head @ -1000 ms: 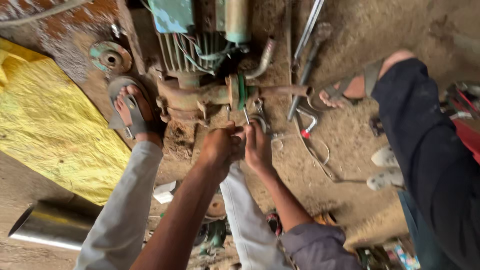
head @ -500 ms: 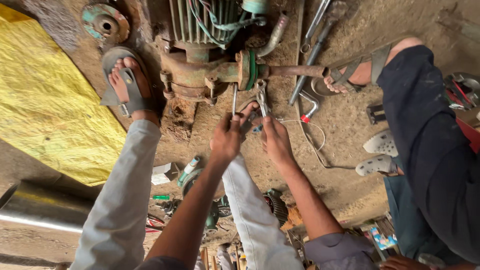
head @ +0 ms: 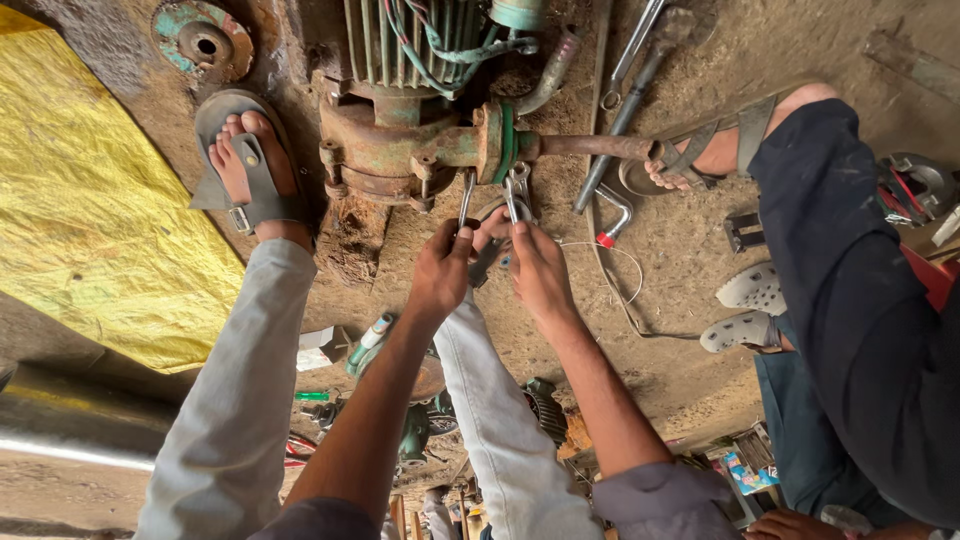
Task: The person uses two wrenches to tighten bolts on a motor assembly. They adjust the wrenches and apply force to secure the components of the machinery.
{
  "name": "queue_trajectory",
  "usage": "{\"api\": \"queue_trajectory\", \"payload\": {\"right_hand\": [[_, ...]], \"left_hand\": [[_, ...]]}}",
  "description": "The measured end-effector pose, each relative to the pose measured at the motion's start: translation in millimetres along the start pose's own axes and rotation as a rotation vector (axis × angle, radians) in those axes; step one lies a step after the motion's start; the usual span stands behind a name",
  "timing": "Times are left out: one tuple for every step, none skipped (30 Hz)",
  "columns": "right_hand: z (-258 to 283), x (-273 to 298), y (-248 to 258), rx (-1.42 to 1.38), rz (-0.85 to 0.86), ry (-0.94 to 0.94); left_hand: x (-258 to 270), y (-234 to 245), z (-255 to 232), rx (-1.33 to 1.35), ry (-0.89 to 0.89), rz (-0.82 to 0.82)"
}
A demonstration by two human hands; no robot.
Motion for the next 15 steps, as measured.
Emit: {"api": "queue_trajectory", "payload": {"right_hand": [[-1.6,-4.6,0.7,0.033,-0.016,0.068],[-3.9,-11.3,0.2,0.067,-0.032,0.137],[-6.1,-18.1,0.2,0.096,-0.054,0.209],[-8.3,-25.1,-1.2,0.031,-0.033,0.281],[-8.9,-33.7,-4.2,-0.041,-0.013,0.357],[-7.7,-42.1,-5.7,-0.112,0.008,0.433],[-7.6,-58.3,-4.8,-0.124,-0.039,0.440],[-5.1,-75.0,-3.1,-0.136,-0.087,0.444],[-8.2,-84.8,-3.9,-0.149,-0.128,0.433],[-10.3,-90.6,-8.0,-0.192,-0.109,0.434],[-13.6,-89.9,-7.7,-0.240,-0.104,0.435],[-16.8,-85.6,-7.8,-0.287,-0.100,0.436],[-9.3,-78.3,-4.6,-0.234,-0.103,0.508],[-6.1,-63.3,-3.8,-0.180,-0.104,0.578],[-3.3,-47.7,-2.7,-0.117,-0.095,0.646]], "left_hand": [[2.0,-2.0,0.2,0.019,0.005,0.014],[4.3,-5.0,0.6,0.039,0.009,0.027],[5.2,-8.7,0.3,0.055,0.009,0.045],[6.9,-12.6,5.6,0.049,0.071,0.045],[6.7,-15.7,10.3,0.036,0.127,0.047],[6.9,-20.4,15.3,0.023,0.183,0.048],[4.0,-23.9,9.3,0.137,0.105,0.021],[0.4,-27.8,3.5,0.251,0.025,-0.004],[3.6,-29.0,2.7,0.362,-0.042,-0.034],[6.4,-30.7,8.9,0.359,-0.028,-0.038],[8.7,-33.3,13.5,0.354,-0.014,-0.028],[13.0,-33.1,17.8,0.348,-0.001,-0.018],[10.3,-33.7,17.0,0.323,0.002,-0.003],[8.0,-31.7,15.8,0.297,0.005,0.012],[6.2,-30.6,14.6,0.279,0.010,0.019]]}}
Point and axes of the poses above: each hand's wrist, its own x-axis away from the middle knuckle, its own y-axis out of the back of the hand, z = x × y, the point moved 9 cm from there along -x, towards the middle knuckle, and after that the axes turned 6 degrees about -y, right-handed, at the moved point
